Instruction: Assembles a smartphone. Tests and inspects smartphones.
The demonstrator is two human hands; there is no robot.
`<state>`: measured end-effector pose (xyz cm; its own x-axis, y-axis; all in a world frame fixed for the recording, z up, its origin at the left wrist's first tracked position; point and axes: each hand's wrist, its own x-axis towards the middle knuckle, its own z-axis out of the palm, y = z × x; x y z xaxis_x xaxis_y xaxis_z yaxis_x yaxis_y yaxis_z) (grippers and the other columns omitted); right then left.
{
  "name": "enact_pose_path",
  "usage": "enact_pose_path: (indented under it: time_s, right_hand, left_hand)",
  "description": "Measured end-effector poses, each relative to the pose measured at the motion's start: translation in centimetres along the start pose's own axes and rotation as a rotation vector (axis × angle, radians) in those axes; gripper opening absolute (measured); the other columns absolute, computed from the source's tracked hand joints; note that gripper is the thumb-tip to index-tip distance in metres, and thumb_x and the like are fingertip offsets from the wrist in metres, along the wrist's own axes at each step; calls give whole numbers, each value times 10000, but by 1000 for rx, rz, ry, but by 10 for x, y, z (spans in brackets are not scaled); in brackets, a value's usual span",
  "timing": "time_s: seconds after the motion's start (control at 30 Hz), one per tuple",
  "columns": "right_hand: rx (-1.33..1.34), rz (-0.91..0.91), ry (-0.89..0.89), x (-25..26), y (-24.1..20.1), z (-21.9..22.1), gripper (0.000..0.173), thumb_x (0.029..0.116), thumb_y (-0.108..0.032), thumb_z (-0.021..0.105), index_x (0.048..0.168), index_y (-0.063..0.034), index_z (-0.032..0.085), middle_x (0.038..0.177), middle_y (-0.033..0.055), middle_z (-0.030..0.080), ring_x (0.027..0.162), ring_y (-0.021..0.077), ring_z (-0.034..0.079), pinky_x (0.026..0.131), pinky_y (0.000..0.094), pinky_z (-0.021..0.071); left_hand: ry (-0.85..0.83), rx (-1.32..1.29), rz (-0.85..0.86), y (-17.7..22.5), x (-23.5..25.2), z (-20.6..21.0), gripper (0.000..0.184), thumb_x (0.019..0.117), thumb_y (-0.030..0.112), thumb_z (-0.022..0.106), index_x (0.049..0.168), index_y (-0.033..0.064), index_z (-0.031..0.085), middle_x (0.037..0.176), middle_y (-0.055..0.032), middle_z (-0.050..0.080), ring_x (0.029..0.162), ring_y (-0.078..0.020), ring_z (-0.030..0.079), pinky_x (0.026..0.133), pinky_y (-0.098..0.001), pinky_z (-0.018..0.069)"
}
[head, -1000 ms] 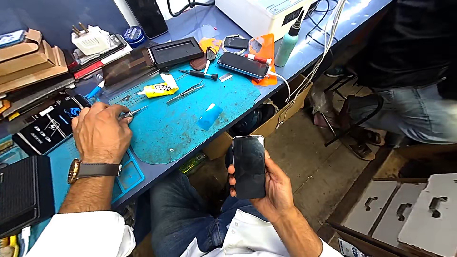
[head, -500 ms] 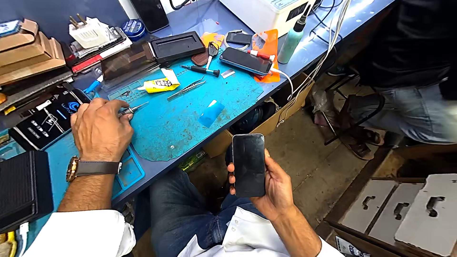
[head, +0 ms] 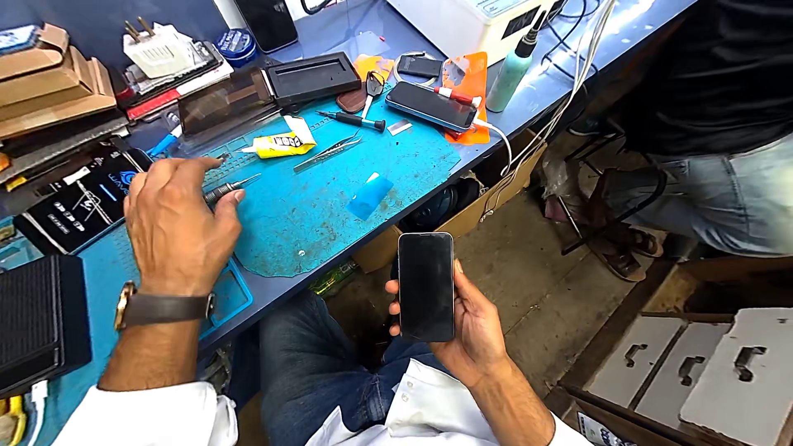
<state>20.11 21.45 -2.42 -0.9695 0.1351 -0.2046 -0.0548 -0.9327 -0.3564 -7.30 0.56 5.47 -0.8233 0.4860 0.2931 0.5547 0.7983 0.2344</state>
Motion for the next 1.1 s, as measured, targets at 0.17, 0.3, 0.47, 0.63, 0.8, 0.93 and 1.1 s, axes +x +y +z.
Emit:
enact_pose_path:
  time_s: [0.17, 0.3, 0.47, 0.63, 0.8, 0.93, 1.1]
  right_hand:
    - [-55, 20, 2, 7, 4, 10, 634, 1059, -606, 356, 1416, -124, 563, 1329, 231, 636, 1139, 349, 680, 981, 521, 558]
    - [-115, 29, -26, 15, 3, 23, 627, 1057, -608, 363, 1429, -139, 551, 1347, 223, 629, 1149, 347, 679, 980, 513, 564]
    - [-141, 41, -47, 22, 3, 33, 594, 1059, -578, 403, 1429, -138, 553, 1357, 220, 626, 1176, 350, 673, 1007, 529, 553]
    - [-156, 46, -59, 26, 8, 45, 560, 1072, -529, 420, 1409, -113, 580, 1331, 201, 645, 1187, 310, 674, 1015, 517, 557]
    - [-126, 180, 5, 23, 17, 51, 669, 1033, -649, 382, 1345, -109, 623, 1176, 228, 698, 1024, 346, 722, 865, 527, 614]
    - [-399, 171, 203, 19, 37, 58, 642, 1086, -565, 230, 1332, -67, 552, 1088, 169, 712, 959, 277, 726, 821, 474, 623]
    - [-870, -64, 117, 15, 53, 48, 559, 1123, -355, 230, 1249, 35, 610, 1100, 74, 699, 1083, 90, 662, 1003, 333, 543]
  left_hand:
    - [48, -501, 127, 66, -56, -3, 440, 1036, 315, 575, 1402, 72, 585, 1372, -109, 621, 1210, -215, 645, 1034, -441, 553]
    - [16, -717, 123, 85, -87, 18, 437, 1038, 305, 587, 1419, 93, 585, 1362, -41, 646, 1225, -159, 648, 1037, -382, 572]
    - [-19, -874, 47, 86, -105, 22, 410, 1031, 307, 592, 1390, 110, 617, 1323, -17, 668, 1170, -150, 676, 987, -372, 605]
    - [-104, -1089, -44, 93, -124, 28, 479, 1032, 357, 597, 1465, 156, 559, 1361, 5, 651, 1174, -167, 678, 962, -371, 622]
    - [-322, -1632, -215, 85, -136, 40, 610, 1013, 434, 609, 1540, 156, 475, 1323, -96, 657, 1053, -220, 682, 841, -339, 603]
    - [-454, -2102, -513, 89, -159, 49, 378, 907, 541, 704, 1107, 222, 734, 783, 23, 727, 583, -28, 654, 504, -192, 549]
    - [-405, -2100, -757, 101, -169, 41, 547, 877, 483, 770, 1231, 99, 607, 1036, -102, 766, 928, -186, 762, 829, -377, 647]
